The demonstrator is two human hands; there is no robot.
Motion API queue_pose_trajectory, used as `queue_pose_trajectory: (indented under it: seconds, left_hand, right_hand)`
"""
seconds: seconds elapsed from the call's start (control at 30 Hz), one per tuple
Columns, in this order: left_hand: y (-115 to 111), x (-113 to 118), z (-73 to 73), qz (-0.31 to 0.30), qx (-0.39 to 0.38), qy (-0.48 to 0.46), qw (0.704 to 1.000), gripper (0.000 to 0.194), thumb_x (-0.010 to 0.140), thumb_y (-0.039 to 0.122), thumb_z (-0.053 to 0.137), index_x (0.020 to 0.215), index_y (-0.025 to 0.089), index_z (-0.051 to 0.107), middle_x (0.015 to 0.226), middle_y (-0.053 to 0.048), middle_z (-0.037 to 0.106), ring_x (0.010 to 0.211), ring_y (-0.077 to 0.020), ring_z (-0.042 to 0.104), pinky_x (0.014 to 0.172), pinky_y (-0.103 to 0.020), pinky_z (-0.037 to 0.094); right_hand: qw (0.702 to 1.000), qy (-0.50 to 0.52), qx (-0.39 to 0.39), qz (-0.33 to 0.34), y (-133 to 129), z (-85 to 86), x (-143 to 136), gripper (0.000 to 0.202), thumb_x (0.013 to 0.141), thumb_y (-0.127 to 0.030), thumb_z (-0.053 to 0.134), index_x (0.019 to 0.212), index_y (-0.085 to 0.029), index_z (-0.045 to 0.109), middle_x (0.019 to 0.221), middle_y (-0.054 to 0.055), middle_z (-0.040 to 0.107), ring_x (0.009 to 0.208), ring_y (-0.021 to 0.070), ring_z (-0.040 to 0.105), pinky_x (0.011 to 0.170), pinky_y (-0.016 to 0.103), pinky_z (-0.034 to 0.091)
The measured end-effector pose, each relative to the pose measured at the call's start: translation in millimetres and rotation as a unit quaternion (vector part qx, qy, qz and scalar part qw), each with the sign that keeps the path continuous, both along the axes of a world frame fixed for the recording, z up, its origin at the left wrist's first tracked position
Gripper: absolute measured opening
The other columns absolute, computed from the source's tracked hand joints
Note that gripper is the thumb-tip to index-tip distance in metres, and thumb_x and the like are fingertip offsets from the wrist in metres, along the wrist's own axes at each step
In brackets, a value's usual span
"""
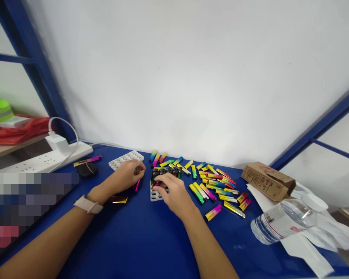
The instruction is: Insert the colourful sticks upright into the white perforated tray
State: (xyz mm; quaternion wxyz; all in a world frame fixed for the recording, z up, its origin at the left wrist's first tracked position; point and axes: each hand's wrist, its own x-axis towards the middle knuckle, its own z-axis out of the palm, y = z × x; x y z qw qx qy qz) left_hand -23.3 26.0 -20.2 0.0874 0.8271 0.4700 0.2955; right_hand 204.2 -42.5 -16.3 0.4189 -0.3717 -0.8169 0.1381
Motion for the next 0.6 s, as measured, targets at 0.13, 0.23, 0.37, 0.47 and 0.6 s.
queue_pose_trajectory:
  seconds: [0.13, 0.23, 0.37, 0.47, 0.6]
  left_hand:
    - [-1, 2, 5.1, 0.039, -0.024, -0.038, 0.998, 0.019, 0.086, 0.027, 0.055, 0.086, 0.02, 0.072, 0.083, -0.007, 0.074, 0.079, -0.0245, 0.067, 0.075, -0.034, 0.046]
    - [0, 2, 7.6, 0.068, -0.046, -0.098, 0.992, 0.02, 0.086, 0.032, 0.057, 0.082, 0.021, 0.073, 0.078, -0.004, 0.075, 0.074, -0.0225, 0.068, 0.074, -0.033, 0.048]
    - [5, 0, 9.7, 0.068, -0.135, -0.252, 0.956, 0.028, 0.085, 0.044, 0.062, 0.08, 0.019, 0.073, 0.073, -0.003, 0.074, 0.065, -0.0196, 0.068, 0.067, -0.031, 0.052]
    - [6, 0, 11.6, 0.024, -0.192, -0.385, 0.902, 0.035, 0.082, 0.05, 0.069, 0.084, 0.015, 0.074, 0.074, -0.005, 0.074, 0.064, -0.0189, 0.068, 0.067, -0.032, 0.056]
    - [0, 8, 16.7, -0.031, -0.253, -0.491, 0.833, 0.036, 0.075, 0.048, 0.079, 0.086, 0.014, 0.074, 0.086, -0.007, 0.075, 0.078, -0.0206, 0.071, 0.075, -0.034, 0.061]
  right_hand:
    - [0.999, -0.013, 0.044, -0.014, 3, -5.9, 0, 0.029, 0.097, -0.025, 0.061, 0.125, -0.023, 0.068, 0.103, 0.008, 0.06, 0.081, 0.0168, 0.062, 0.075, 0.029, 0.054]
    - [0.997, -0.053, 0.052, -0.026, 3, -7.1, 0, 0.038, 0.098, -0.026, 0.058, 0.136, -0.024, 0.062, 0.102, 0.008, 0.056, 0.081, 0.0173, 0.06, 0.077, 0.031, 0.053]
    - [0.998, -0.034, 0.037, -0.033, -2, -1.0, -2, 0.039, 0.1, -0.025, 0.053, 0.138, -0.022, 0.058, 0.099, 0.007, 0.057, 0.08, 0.0163, 0.058, 0.078, 0.031, 0.052]
    - [0.999, 0.004, 0.026, -0.038, -6, 3.7, -5, 0.033, 0.098, -0.027, 0.054, 0.13, -0.02, 0.061, 0.09, 0.004, 0.058, 0.068, 0.0142, 0.052, 0.072, 0.03, 0.051]
    - [0.998, 0.05, -0.011, -0.031, -7, 1.7, -11, 0.031, 0.096, -0.032, 0.06, 0.123, -0.019, 0.063, 0.081, 0.002, 0.062, 0.058, 0.012, 0.049, 0.061, 0.027, 0.049]
